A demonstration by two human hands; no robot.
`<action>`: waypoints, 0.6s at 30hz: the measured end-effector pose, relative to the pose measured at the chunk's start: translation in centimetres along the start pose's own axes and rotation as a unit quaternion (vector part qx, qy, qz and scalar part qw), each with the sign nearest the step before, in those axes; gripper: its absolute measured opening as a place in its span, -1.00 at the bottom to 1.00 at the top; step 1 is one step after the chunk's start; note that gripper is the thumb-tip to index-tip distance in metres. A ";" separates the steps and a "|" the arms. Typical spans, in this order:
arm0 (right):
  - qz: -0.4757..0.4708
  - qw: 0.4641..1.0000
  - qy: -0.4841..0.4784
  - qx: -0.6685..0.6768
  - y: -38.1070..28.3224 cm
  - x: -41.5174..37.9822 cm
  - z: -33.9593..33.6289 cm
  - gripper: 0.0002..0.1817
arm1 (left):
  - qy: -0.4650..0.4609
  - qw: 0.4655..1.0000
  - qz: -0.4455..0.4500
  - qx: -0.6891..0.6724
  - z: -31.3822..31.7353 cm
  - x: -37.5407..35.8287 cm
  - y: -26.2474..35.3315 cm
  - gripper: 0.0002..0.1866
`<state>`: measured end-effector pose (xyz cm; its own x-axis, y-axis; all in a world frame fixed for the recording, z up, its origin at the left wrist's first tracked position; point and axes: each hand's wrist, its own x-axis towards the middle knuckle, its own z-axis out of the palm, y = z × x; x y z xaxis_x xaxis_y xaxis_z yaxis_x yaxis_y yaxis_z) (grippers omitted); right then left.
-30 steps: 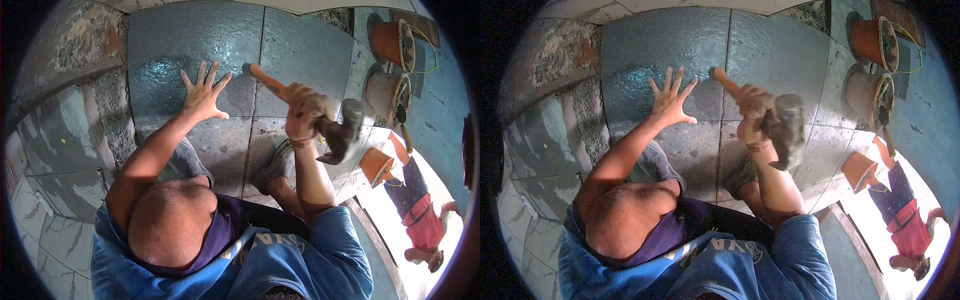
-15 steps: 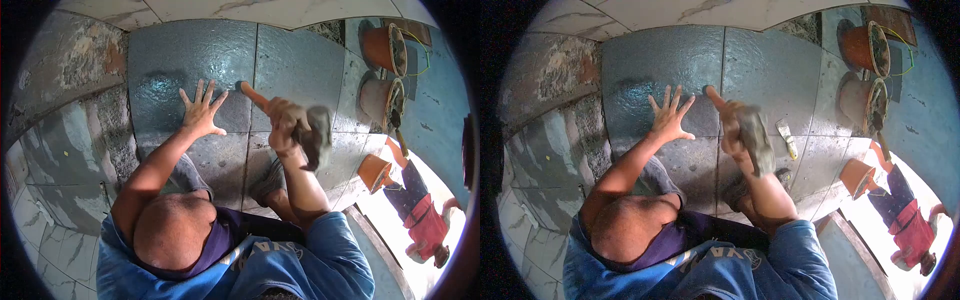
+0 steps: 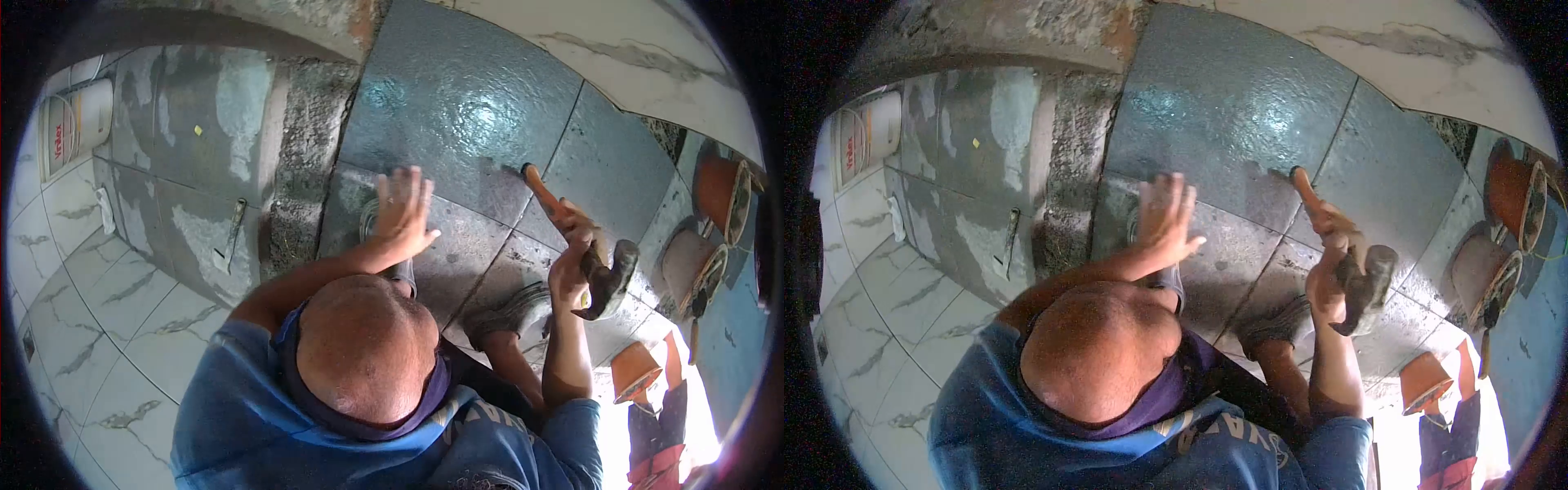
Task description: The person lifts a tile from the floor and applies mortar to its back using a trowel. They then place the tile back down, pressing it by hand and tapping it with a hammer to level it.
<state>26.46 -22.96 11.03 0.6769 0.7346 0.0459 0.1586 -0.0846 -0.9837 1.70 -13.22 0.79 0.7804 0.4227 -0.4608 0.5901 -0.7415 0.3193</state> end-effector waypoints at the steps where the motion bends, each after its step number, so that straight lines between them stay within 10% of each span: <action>1: 0.063 0.998 -0.008 0.014 -1.0 -0.2 -0.1 -0.58 | 0.059 0.996 -0.065 -0.015 0.9 -1.2 -1.4 0.10; 6: -0.093 0.977 -0.140 0.133 -1.9 -0.4 3.7 -0.39 | 0.142 0.975 -0.155 -0.066 1.7 -2.2 -3.5 0.08; 7: -0.138 0.965 -0.150 0.164 -2.5 -0.5 5.7 -0.48 | 0.166 0.973 -0.139 -0.081 2.4 -2.0 -3.7 0.08; 8: 0.019 0.963 -0.202 0.175 -4.8 -1.4 6.1 -0.67 | 0.166 0.972 -0.142 -0.081 2.4 -2.1 -3.8 0.08; 9: -0.138 0.930 -0.306 0.148 -4.6 -0.3 7.3 -0.76 | 0.175 0.971 -0.132 -0.100 2.4 -2.2 -3.9 0.07; 18: -0.228 0.904 -0.354 0.067 -1.6 -0.5 13.5 -0.68 | 0.166 0.974 -0.092 -0.126 1.8 -2.2 -4.9 0.04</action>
<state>16.15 -14.05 10.26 -0.0754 0.9234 0.3763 0.1837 0.3838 -0.9050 -3.33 -11.42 -1.24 0.6563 0.7123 -0.2486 0.7251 -0.5044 0.4688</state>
